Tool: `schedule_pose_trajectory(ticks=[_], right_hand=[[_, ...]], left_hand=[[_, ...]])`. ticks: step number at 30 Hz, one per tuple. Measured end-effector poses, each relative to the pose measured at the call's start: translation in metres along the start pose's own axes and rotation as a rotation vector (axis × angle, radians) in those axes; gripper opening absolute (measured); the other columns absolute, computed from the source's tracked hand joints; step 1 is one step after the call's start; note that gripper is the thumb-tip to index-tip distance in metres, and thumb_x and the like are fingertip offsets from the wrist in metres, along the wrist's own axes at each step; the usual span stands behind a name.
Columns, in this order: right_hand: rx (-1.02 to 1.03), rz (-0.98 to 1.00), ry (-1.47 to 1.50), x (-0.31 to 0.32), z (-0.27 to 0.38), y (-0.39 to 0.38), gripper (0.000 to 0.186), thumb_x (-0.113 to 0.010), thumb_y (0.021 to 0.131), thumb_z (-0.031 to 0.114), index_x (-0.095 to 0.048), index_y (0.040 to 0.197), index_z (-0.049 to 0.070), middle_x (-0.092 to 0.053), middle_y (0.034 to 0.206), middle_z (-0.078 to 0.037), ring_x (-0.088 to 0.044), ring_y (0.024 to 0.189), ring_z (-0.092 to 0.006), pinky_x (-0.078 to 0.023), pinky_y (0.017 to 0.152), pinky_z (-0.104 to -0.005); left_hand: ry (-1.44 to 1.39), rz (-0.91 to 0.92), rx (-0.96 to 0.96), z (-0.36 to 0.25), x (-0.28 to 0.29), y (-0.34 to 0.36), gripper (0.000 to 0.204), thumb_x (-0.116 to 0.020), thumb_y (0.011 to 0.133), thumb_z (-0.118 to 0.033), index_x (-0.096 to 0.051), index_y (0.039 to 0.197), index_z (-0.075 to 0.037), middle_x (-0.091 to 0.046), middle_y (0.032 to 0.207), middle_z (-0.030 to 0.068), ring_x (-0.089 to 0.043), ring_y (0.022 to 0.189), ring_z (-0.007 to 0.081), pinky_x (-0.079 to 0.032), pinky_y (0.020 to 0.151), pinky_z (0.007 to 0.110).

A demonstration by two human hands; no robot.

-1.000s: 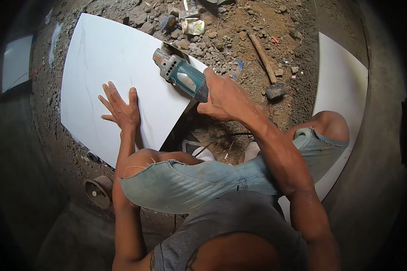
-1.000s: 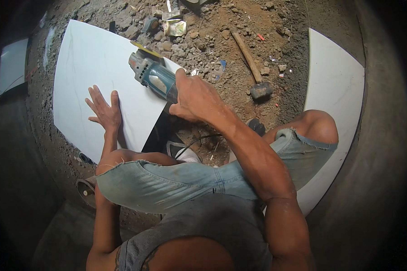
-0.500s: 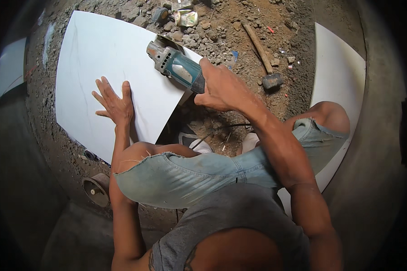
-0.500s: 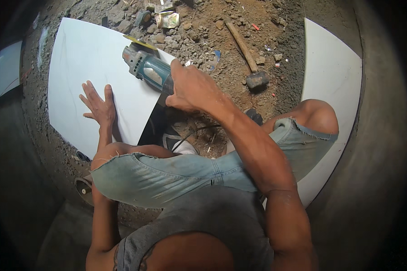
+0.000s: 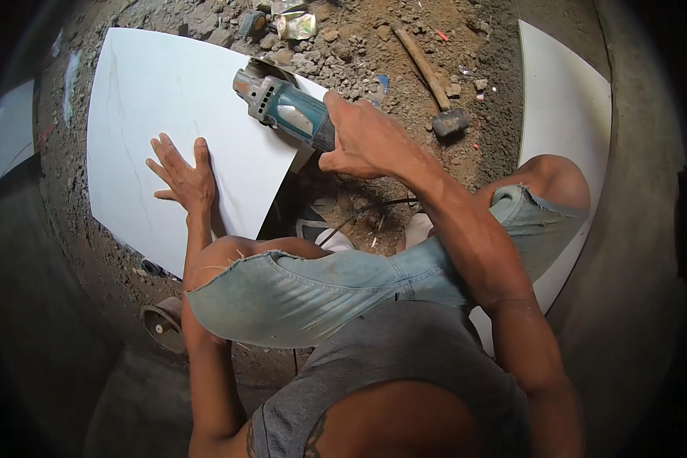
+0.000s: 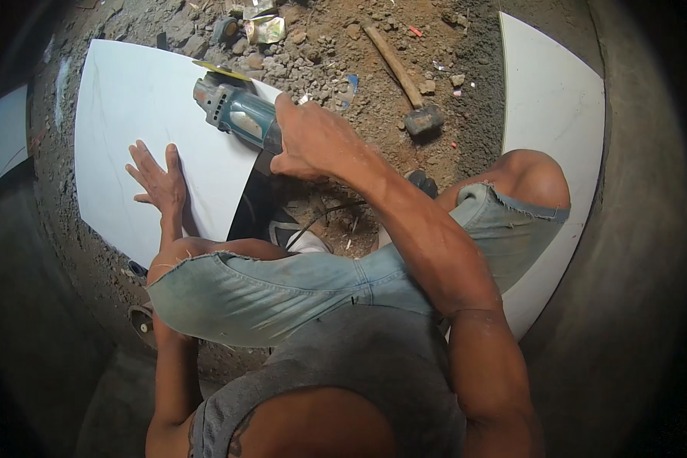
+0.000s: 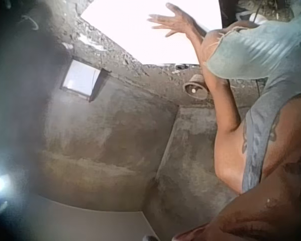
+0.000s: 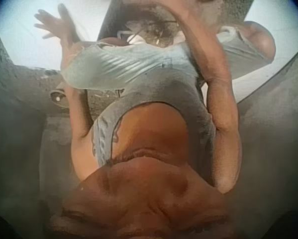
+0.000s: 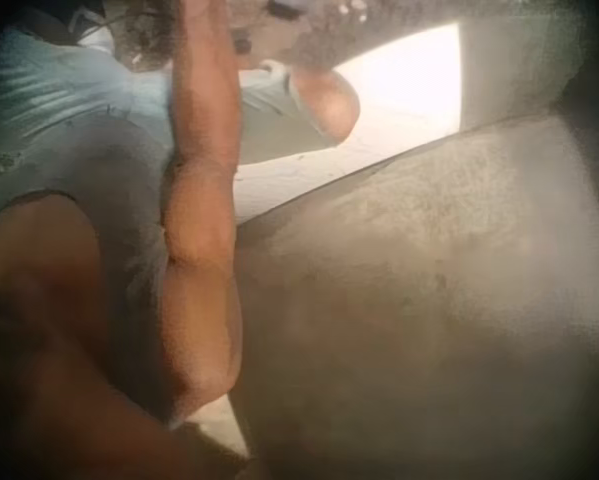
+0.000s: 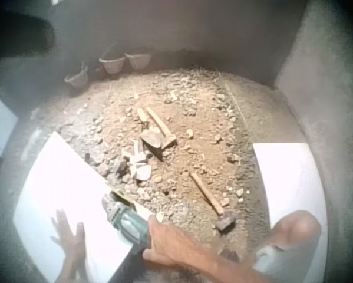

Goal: The person places a tile on the ground and uses a grinder to cut along a marked line.

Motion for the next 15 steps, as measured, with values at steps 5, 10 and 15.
schedule_pose_trajectory(ticks=[5, 10, 15], right_hand=[[0.000, -0.003, -0.004, 0.0019, -0.0006, -0.0027, 0.054, -0.077, 0.068, 0.025, -0.049, 0.101, -0.008, -0.069, 0.082, -0.026, -0.069, 0.082, -0.0457, -0.057, 0.078, -0.0497], [-0.001, -0.020, -0.040, -0.0003, -0.0046, -0.0024, 0.054, -0.076, 0.068, 0.025, -0.049, 0.102, -0.008, -0.068, 0.081, -0.027, -0.069, 0.082, -0.0463, -0.057, 0.077, -0.0501], [0.003, -0.025, -0.028, 0.0011, -0.0028, -0.0039, 0.053, -0.076, 0.068, 0.023, -0.049, 0.101, -0.008, -0.068, 0.079, -0.026, -0.069, 0.080, -0.0460, -0.056, 0.076, -0.0502]], left_hand=[[0.008, -0.010, -0.004, 0.0010, 0.0000, 0.0010, 0.094, -0.042, 0.091, -0.076, -0.021, 0.159, -0.015, -0.014, 0.167, 0.0127, -0.002, 0.152, 0.0453, 0.001, 0.106, 0.082], [0.006, -0.009, -0.002, -0.0001, 0.0002, 0.0010, 0.094, -0.042, 0.091, -0.076, -0.022, 0.159, -0.015, -0.014, 0.167, 0.0122, -0.002, 0.152, 0.0451, 0.001, 0.106, 0.082], [0.008, -0.013, 0.001, 0.0000, 0.0011, 0.0002, 0.095, -0.042, 0.090, -0.076, -0.022, 0.159, -0.015, -0.014, 0.167, 0.0122, -0.002, 0.152, 0.0449, 0.000, 0.106, 0.082]])
Point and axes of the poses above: each hand's wrist, its own y-axis towards the middle knuckle, its own x-axis out of the back of the hand, z = x × y, the point moved 5 cm from there along y, towards the middle knuckle
